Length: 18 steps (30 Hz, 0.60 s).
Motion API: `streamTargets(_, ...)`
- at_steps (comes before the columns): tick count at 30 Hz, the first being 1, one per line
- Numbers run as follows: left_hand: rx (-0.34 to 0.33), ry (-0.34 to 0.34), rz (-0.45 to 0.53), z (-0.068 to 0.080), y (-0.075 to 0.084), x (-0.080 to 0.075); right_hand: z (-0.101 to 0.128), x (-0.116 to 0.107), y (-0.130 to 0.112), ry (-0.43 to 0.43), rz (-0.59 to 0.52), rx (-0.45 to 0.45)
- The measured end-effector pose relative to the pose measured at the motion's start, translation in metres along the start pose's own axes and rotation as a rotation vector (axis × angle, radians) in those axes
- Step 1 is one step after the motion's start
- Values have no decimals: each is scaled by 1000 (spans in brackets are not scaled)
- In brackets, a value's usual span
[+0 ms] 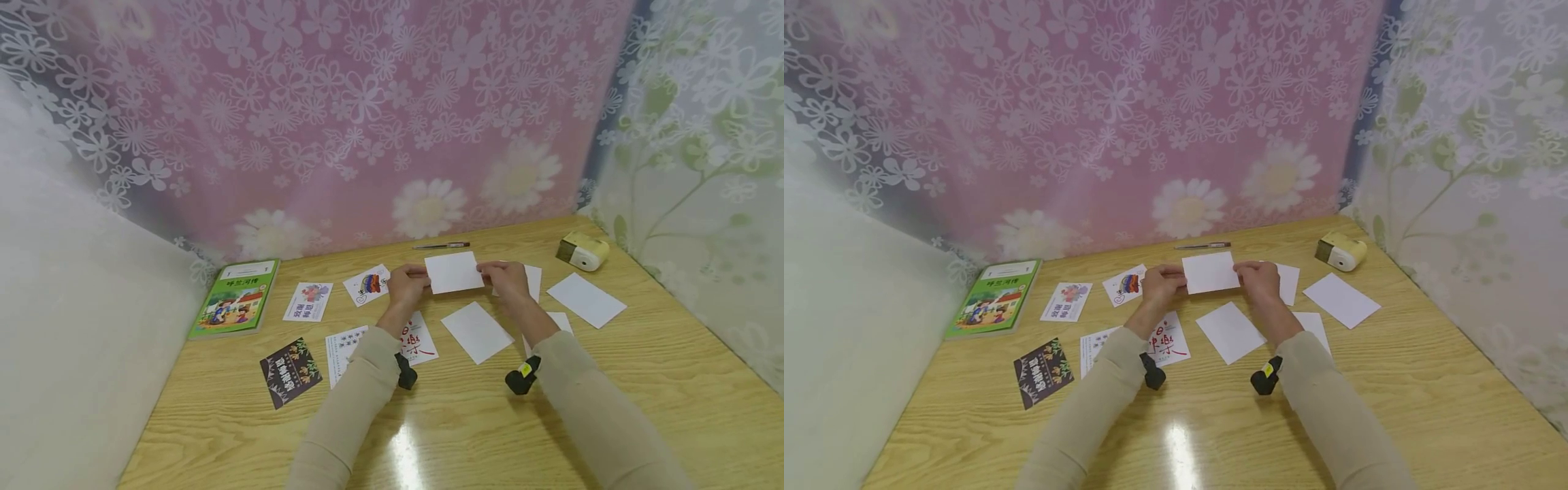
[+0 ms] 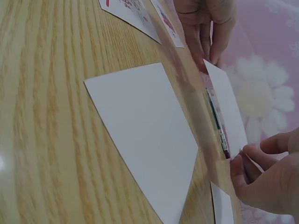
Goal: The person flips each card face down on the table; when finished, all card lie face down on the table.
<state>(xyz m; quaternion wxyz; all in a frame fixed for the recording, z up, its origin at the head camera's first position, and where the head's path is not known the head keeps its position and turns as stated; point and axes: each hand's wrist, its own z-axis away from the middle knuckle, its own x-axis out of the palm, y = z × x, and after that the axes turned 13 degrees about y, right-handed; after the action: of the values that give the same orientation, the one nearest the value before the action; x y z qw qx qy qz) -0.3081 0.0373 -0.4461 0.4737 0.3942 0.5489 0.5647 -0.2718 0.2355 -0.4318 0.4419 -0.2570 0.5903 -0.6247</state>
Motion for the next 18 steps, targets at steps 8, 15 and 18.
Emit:
streamTargets(8, -133, -57, -41, 3, 2, 3, -6, -2, -3, -54, 35, -10)
streamTargets(15, -258, -121, -7, 5, 5, 1, -14, -4, -2, -119, 93, -20)
streamTargets(18, -282, -164, 38, 4, 6, 0, -16, -6, -3, -151, 129, -22)
